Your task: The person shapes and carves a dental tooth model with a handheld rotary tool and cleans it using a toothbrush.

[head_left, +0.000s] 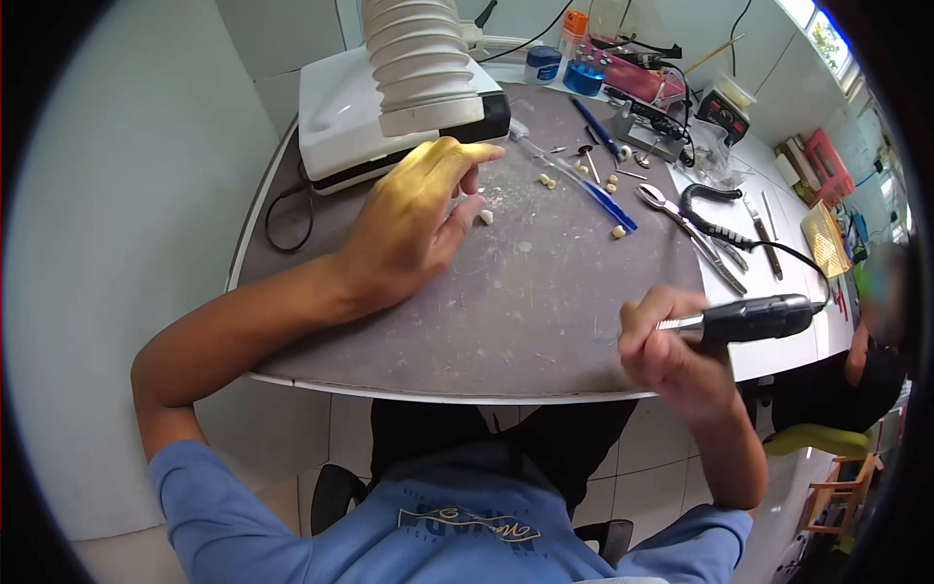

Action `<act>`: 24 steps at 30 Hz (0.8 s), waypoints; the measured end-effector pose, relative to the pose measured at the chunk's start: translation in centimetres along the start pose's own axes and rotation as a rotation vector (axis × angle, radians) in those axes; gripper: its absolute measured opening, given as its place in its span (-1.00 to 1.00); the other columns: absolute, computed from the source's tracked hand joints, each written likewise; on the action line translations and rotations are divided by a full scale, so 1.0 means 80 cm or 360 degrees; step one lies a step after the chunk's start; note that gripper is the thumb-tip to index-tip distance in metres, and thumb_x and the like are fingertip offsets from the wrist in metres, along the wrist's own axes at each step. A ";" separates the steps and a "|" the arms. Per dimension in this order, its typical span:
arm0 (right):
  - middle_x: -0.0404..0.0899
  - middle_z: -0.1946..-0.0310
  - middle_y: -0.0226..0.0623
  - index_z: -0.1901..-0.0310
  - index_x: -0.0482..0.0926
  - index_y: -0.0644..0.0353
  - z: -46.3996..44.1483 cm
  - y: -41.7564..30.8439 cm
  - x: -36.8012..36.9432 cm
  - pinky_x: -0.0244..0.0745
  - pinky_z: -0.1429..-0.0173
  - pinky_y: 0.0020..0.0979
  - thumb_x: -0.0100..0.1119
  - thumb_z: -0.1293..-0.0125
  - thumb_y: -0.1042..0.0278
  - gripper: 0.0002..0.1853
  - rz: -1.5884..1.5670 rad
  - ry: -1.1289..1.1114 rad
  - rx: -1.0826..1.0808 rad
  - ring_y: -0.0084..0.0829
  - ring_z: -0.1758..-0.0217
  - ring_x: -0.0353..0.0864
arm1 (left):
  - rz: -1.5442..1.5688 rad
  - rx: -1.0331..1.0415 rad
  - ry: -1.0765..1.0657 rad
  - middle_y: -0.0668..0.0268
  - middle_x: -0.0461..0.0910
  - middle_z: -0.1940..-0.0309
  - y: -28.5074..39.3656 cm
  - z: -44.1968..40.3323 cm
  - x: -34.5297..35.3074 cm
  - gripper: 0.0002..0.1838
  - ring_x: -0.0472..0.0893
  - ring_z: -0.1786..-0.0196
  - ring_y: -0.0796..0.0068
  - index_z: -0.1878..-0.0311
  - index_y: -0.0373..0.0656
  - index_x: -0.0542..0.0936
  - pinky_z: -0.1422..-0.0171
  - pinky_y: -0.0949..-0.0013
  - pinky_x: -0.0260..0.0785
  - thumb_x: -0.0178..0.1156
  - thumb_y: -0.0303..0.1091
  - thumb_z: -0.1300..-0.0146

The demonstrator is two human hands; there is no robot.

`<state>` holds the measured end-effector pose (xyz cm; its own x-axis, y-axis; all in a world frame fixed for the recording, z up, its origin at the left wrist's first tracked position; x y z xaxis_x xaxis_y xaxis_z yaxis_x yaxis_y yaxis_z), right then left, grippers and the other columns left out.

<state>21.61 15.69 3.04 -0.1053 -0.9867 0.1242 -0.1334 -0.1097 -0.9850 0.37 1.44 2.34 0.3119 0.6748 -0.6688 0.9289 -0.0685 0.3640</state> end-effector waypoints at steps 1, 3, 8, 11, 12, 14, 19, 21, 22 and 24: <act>0.41 0.65 -0.46 0.24 0.57 0.37 -0.015 -0.002 -0.006 0.11 0.63 -0.64 0.19 -0.38 0.15 -0.66 0.0007 0.0030 -0.0012 -0.74 0.70 0.26 | -0.0007 -0.0020 -0.0009 0.17 0.48 0.28 -0.002 0.001 -0.001 -0.59 0.52 0.23 0.20 -0.11 -0.25 0.47 0.13 0.20 0.40 0.21 -0.57 -0.14; 0.32 0.70 -0.56 0.21 0.56 0.31 -0.049 -0.007 -0.017 0.09 0.62 -0.64 0.13 -0.42 0.10 -0.65 0.0245 0.0110 -0.0167 -0.76 0.70 0.20 | 0.0023 -0.0144 -0.0090 0.16 0.50 0.31 -0.004 0.003 0.003 -0.72 0.54 0.23 0.17 0.02 -0.27 0.55 0.11 0.21 0.41 0.19 -0.57 -0.16; 0.29 0.65 -0.58 0.11 0.60 0.30 -0.115 0.006 -0.033 0.09 0.52 -0.62 -0.07 -0.48 0.03 -0.56 0.0217 0.0208 -0.0186 -0.74 0.60 0.22 | -0.0087 -0.0010 -0.0229 0.21 0.55 0.30 -0.006 0.003 0.009 -0.90 0.57 0.24 0.32 0.22 -0.27 0.64 0.19 0.33 0.41 0.24 -0.53 -0.19; 0.31 0.63 -0.59 0.20 0.62 0.27 -0.139 0.028 -0.040 0.12 0.50 -0.63 -0.06 -0.37 0.28 -0.72 0.0519 0.0139 -0.0112 -0.75 0.58 0.23 | -0.0103 -0.0137 -0.0380 0.28 0.59 0.30 -0.010 -0.004 0.012 -0.87 0.59 0.26 0.48 0.19 -0.28 0.63 0.16 0.42 0.42 0.26 -0.48 -0.22; 0.31 0.63 -0.59 0.20 0.62 0.27 -0.142 0.034 -0.040 0.12 0.50 -0.63 -0.06 -0.37 0.28 -0.72 0.0493 0.0156 -0.0094 -0.75 0.58 0.23 | -0.0092 -0.0144 -0.0414 0.28 0.59 0.30 -0.010 -0.006 0.014 -0.87 0.59 0.26 0.48 0.19 -0.28 0.63 0.16 0.42 0.42 0.26 -0.48 -0.22; 0.34 0.63 -0.59 0.30 0.59 0.25 -0.145 0.039 -0.044 0.15 0.49 -0.63 0.01 -0.32 0.32 -0.79 0.0542 0.0193 -0.0361 -0.77 0.56 0.25 | 0.0318 -0.0656 -0.0347 0.34 0.62 0.29 -0.024 -0.004 0.023 -0.89 0.58 0.20 0.62 0.19 -0.30 0.63 0.09 0.50 0.42 0.21 -0.49 -0.28; 0.35 0.67 -0.58 0.42 0.64 0.16 -0.157 0.055 -0.054 0.14 0.52 -0.58 0.09 -0.34 0.22 -0.74 0.0875 0.0424 -0.0436 -0.75 0.60 0.30 | 0.0471 -0.0694 -0.0269 0.43 0.61 0.33 -0.056 -0.021 0.030 -0.85 0.51 0.30 0.73 0.12 -0.24 0.61 0.20 0.60 0.32 0.22 -0.42 -0.29; 0.42 0.55 -0.38 0.41 0.45 0.22 -0.160 0.040 -0.042 0.36 0.29 -0.37 0.15 -0.21 0.27 -0.80 0.0511 0.0270 -0.0700 -0.51 0.42 0.40 | 0.0576 -0.0706 -0.0268 0.39 0.60 0.32 -0.065 -0.027 0.024 -0.81 0.48 0.32 0.72 0.07 -0.21 0.60 0.21 0.62 0.29 0.19 -0.37 -0.31; 0.44 0.58 -0.34 0.44 0.48 0.29 -0.163 0.044 -0.039 0.36 0.36 -0.35 0.11 -0.24 0.31 -0.79 0.0475 0.0258 -0.0790 -0.49 0.47 0.43 | 0.0634 -0.0692 -0.0243 0.37 0.60 0.32 -0.070 -0.025 0.020 -0.80 0.46 0.35 0.71 0.05 -0.20 0.60 0.22 0.62 0.27 0.17 -0.34 -0.33; 0.60 0.47 -0.17 0.34 0.58 0.36 -0.142 0.048 -0.022 0.48 0.28 -0.32 0.19 -0.17 0.37 -0.82 0.0350 0.0401 -0.1014 -0.39 0.36 0.62 | 0.0723 -0.0727 -0.0242 0.33 0.60 0.30 -0.066 -0.010 0.019 -0.79 0.44 0.37 0.69 0.02 -0.19 0.60 0.19 0.62 0.28 0.13 -0.34 -0.36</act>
Point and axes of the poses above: each hand's wrist, its own z-axis away from the middle knuckle, its own x-axis out of the palm, y = z × x, the point moved 3 cm from there along -z, towards the middle knuckle
